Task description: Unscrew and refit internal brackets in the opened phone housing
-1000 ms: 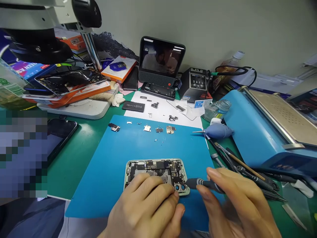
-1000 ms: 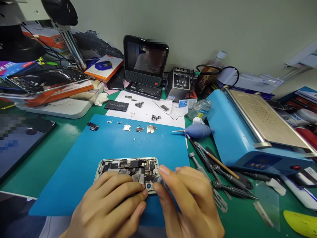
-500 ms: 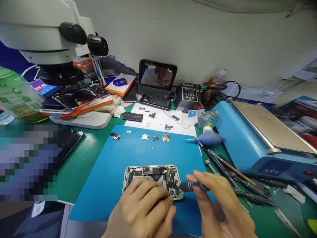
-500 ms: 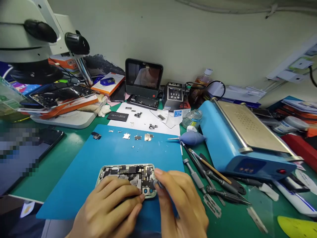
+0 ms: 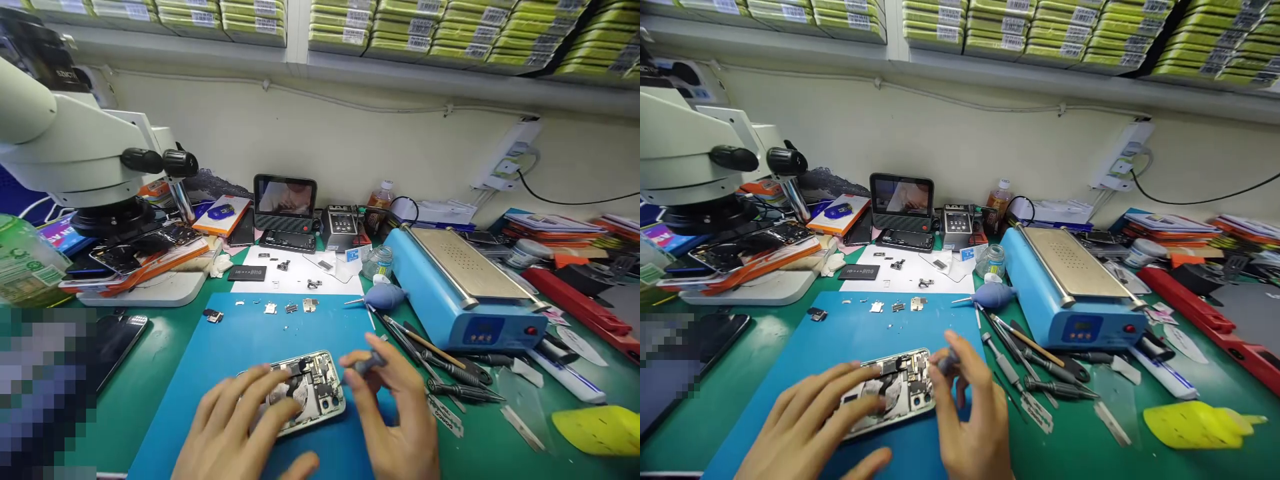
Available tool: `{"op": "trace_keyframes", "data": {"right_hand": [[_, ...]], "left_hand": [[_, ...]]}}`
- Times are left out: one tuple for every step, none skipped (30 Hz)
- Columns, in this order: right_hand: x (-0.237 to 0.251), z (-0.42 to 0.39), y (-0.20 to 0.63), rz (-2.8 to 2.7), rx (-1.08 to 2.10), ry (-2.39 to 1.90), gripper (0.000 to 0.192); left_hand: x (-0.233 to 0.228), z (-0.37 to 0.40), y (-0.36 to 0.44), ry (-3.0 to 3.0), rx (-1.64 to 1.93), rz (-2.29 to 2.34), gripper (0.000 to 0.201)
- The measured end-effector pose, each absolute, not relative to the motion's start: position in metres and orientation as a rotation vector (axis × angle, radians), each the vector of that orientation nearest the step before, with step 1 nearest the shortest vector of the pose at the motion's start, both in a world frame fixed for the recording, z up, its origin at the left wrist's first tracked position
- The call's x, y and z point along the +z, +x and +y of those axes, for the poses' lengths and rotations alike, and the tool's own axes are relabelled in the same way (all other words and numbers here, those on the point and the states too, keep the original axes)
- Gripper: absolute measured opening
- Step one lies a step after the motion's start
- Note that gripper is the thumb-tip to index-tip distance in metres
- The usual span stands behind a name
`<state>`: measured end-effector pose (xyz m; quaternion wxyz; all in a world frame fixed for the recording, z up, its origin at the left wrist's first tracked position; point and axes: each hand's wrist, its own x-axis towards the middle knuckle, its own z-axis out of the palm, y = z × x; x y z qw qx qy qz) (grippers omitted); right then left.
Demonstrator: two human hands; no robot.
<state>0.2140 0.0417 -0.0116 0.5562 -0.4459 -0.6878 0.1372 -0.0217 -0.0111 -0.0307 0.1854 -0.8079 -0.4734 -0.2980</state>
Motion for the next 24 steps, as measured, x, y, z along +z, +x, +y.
{"op": "trace_keyframes", "data": {"right_hand": [[-0.009, 0.042, 0.216, -1.551, 0.353, -1.095, 0.045], [-0.007, 0.043, 0.218, -1.484, 0.386, -1.133, 0.045], [-0.004, 0.046, 0.221, -1.429, 0.420, -1.169, 0.044], [-0.002, 0.049, 0.224, -1.386, 0.452, -1.203, 0.044], [0.001, 0.053, 0.226, -1.356, 0.479, -1.237, 0.045], [0.002, 0.057, 0.228, -1.336, 0.500, -1.273, 0.047], [0.003, 0.060, 0.230, -1.324, 0.514, -1.311, 0.049], [0.003, 0.064, 0.231, -1.321, 0.522, -1.349, 0.050], [0.003, 0.067, 0.232, -1.327, 0.528, -1.385, 0.051], [0.002, 0.069, 0.233, -1.341, 0.534, -1.416, 0.049], [0.001, 0.071, 0.234, -1.361, 0.543, -1.440, 0.047], [0.000, 0.073, 0.234, -1.385, 0.553, -1.456, 0.044], [-0.001, 0.074, 0.234, -1.408, 0.563, -1.466, 0.041], [-0.002, 0.075, 0.234, -1.428, 0.575, -1.473, 0.039], [-0.003, 0.077, 0.233, -1.442, 0.585, -1.481, 0.038], [-0.004, 0.077, 0.232, -1.452, 0.593, -1.488, 0.037], [-0.004, 0.078, 0.232, -1.457, 0.598, -1.495, 0.037], [-0.005, 0.079, 0.231, -1.460, 0.602, -1.500, 0.037], [-0.006, 0.079, 0.231, -1.461, 0.606, -1.503, 0.037], [-0.006, 0.080, 0.230, -1.462, 0.608, -1.504, 0.037], [-0.006, 0.081, 0.230, -1.461, 0.611, -1.502, 0.036], [-0.006, 0.081, 0.230, -1.460, 0.615, -1.498, 0.036], [-0.006, 0.082, 0.231, -1.456, 0.620, -1.491, 0.036], [-0.006, 0.082, 0.231, -1.450, 0.626, -1.482, 0.036]], "left_hand": [[-0.035, -0.008, -0.029, -2.264, -0.767, -1.369, 0.037], [-0.040, -0.006, -0.035, -2.273, -0.711, -1.381, 0.043], [-0.045, -0.004, -0.039, -2.276, -0.676, -1.409, 0.047], [-0.049, -0.003, -0.041, -2.294, -0.661, -1.444, 0.048], [-0.053, -0.002, -0.042, -2.329, -0.659, -1.476, 0.048], [-0.055, -0.002, -0.042, -2.364, -0.672, -1.521, 0.046], [-0.057, -0.003, -0.041, -2.396, -0.692, -1.575, 0.044], [-0.057, -0.003, -0.040, -2.423, -0.713, -1.628, 0.041], [-0.055, -0.002, -0.040, -2.451, -0.726, -1.660, 0.040], [-0.054, -0.001, -0.040, -2.473, -0.732, -1.683, 0.039], [-0.051, 0.000, -0.040, -2.494, -0.728, -1.689, 0.039], [-0.049, 0.002, -0.041, -2.520, -0.718, -1.669, 0.040], [-0.047, 0.003, -0.042, -2.542, -0.707, -1.643, 0.040], [-0.046, 0.005, -0.043, -2.553, -0.700, -1.624, 0.041], [-0.046, 0.006, -0.044, -2.552, -0.704, -1.607, 0.040], [-0.046, 0.007, -0.046, -2.546, -0.712, -1.598, 0.039], [-0.047, 0.007, -0.046, -2.543, -0.720, -1.583, 0.038], [-0.047, 0.007, -0.047, -2.542, -0.727, -1.570, 0.037], [-0.048, 0.006, -0.047, -2.540, -0.730, -1.560, 0.036], [-0.049, 0.006, -0.047, -2.536, -0.729, -1.554, 0.035], [-0.050, 0.005, -0.047, -2.532, -0.723, -1.553, 0.035], [-0.050, 0.004, -0.047, -2.530, -0.713, -1.556, 0.035], [-0.050, 0.004, -0.047, -2.529, -0.711, -1.557, 0.036], [-0.050, 0.004, -0.047, -2.528, -0.712, -1.562, 0.036]]}}
